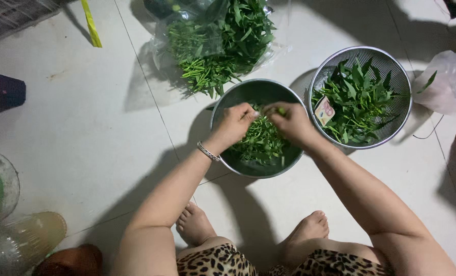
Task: The person sits on the floor and picks leaves from green vegetable stems, placing the leaves into a metal bowl. The stems are discarded into a colander. The person continues this process with multiple stems.
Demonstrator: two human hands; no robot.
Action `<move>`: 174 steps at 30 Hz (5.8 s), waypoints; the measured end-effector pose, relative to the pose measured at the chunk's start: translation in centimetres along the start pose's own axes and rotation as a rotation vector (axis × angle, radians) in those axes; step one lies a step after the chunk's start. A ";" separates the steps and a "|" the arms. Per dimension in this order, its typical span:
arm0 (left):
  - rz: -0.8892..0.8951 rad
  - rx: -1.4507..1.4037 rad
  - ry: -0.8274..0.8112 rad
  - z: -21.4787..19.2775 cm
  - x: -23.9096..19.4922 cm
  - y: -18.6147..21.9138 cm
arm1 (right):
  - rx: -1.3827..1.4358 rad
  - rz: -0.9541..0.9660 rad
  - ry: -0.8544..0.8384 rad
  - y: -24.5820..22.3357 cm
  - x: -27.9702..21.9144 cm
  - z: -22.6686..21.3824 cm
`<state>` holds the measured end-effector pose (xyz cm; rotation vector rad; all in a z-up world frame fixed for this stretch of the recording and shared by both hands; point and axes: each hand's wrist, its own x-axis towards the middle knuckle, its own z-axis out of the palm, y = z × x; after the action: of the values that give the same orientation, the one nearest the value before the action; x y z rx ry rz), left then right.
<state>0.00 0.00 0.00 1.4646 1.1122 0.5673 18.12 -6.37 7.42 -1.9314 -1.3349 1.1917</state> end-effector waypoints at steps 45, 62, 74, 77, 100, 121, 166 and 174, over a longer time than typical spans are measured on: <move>-0.272 -0.845 0.213 -4.3 2.1 -1.7 | 0.848 0.166 -0.249 4.2 2.3 -1.0; -0.163 -0.432 0.199 -5.0 0.1 0.5 | -0.108 0.190 0.109 7.7 3.8 -1.3; -0.145 -0.408 0.002 -1.0 -0.6 1.1 | -0.157 -0.300 -0.104 -1.5 0.3 0.6; -0.162 -0.503 -0.014 -0.4 0.0 -1.0 | -0.161 -0.300 -0.135 -0.5 1.0 0.8; 0.140 1.240 -0.428 -0.6 -1.3 -6.8 | 0.666 0.161 0.083 8.6 4.6 -4.1; -0.071 -0.317 -0.257 -7.6 -0.3 -0.2 | 0.835 0.290 -0.140 6.2 2.5 -3.3; -0.123 -0.235 -0.304 -6.2 0.2 -0.5 | 0.124 0.010 -0.032 3.9 2.7 -0.7; -0.140 0.136 -0.255 -6.5 0.6 0.0 | 0.151 0.017 0.117 6.5 3.5 -1.3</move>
<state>-5.23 3.62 1.32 1.5138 1.0561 0.2034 22.79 -5.63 1.62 -1.8775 -1.1374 1.1350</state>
